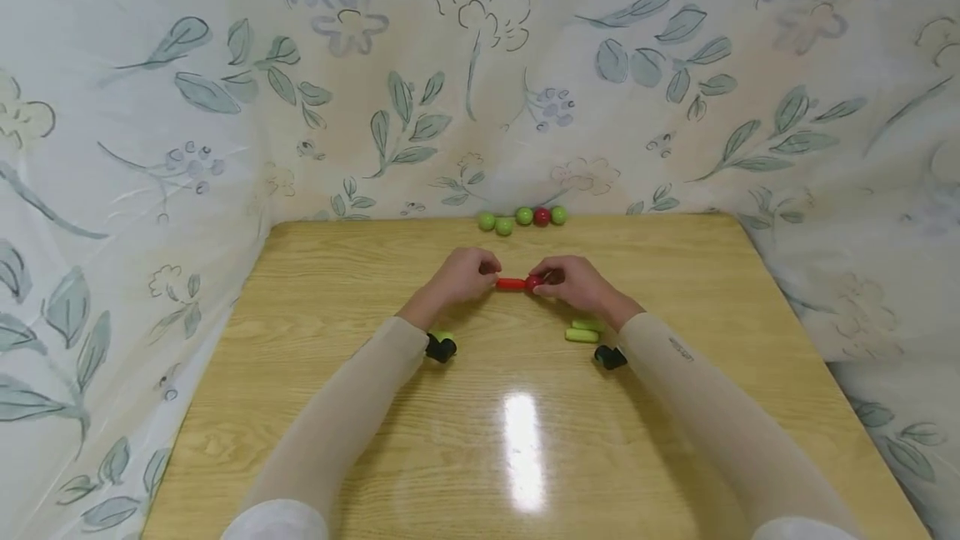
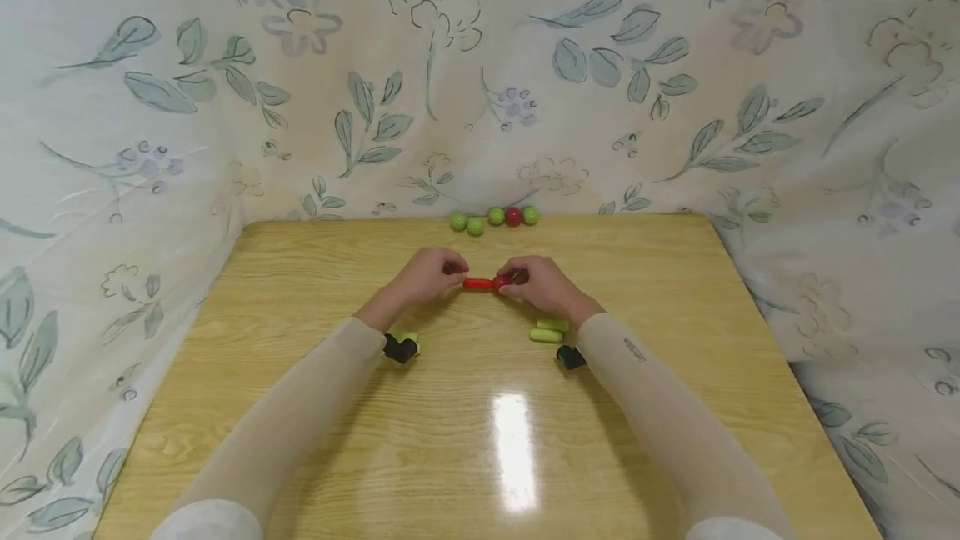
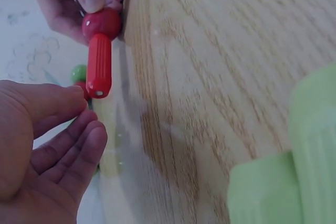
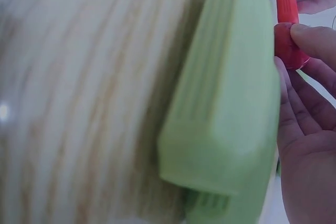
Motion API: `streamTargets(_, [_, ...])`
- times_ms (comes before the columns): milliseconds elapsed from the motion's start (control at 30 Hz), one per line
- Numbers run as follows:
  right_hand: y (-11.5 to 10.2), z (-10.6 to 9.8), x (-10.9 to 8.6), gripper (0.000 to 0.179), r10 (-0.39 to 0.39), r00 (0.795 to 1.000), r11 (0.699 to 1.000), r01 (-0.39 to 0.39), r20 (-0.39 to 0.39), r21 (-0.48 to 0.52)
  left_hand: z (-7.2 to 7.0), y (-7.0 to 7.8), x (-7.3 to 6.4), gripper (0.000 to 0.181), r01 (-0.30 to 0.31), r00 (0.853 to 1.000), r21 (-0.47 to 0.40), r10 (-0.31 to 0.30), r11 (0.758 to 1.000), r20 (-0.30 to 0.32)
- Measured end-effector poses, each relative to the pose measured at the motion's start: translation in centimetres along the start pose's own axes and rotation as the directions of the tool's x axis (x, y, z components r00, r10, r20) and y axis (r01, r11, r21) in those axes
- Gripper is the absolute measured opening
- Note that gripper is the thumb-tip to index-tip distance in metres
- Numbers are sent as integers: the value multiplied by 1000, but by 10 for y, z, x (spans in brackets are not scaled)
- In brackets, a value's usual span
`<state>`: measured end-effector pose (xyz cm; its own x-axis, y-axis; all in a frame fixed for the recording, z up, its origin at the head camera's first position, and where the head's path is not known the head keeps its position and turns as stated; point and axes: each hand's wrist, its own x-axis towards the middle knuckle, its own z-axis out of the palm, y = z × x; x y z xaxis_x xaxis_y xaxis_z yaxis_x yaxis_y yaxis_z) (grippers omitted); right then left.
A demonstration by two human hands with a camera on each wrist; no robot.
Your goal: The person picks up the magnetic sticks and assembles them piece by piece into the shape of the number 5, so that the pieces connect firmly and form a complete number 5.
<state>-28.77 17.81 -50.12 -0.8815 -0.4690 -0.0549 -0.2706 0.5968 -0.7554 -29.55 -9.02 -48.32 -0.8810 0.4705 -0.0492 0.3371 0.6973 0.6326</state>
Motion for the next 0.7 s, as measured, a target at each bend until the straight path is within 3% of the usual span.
streamTargets(233, [2, 0, -1, 21, -13, 1000, 1000, 13, 13, 24, -4, -2, 2, 19, 42, 999, -35, -43, 999, -31])
streamTargets(367, [2, -1, -2, 21, -4, 1000, 1000, 4, 7, 12, -10, -5, 6, 23, 34, 997, -51, -37, 998, -63])
streamTargets(700, [2, -2, -2, 22, 9, 1000, 1000, -10, 19, 28, -28, -17, 28, 32, 57, 987, -96, -71, 994, -146])
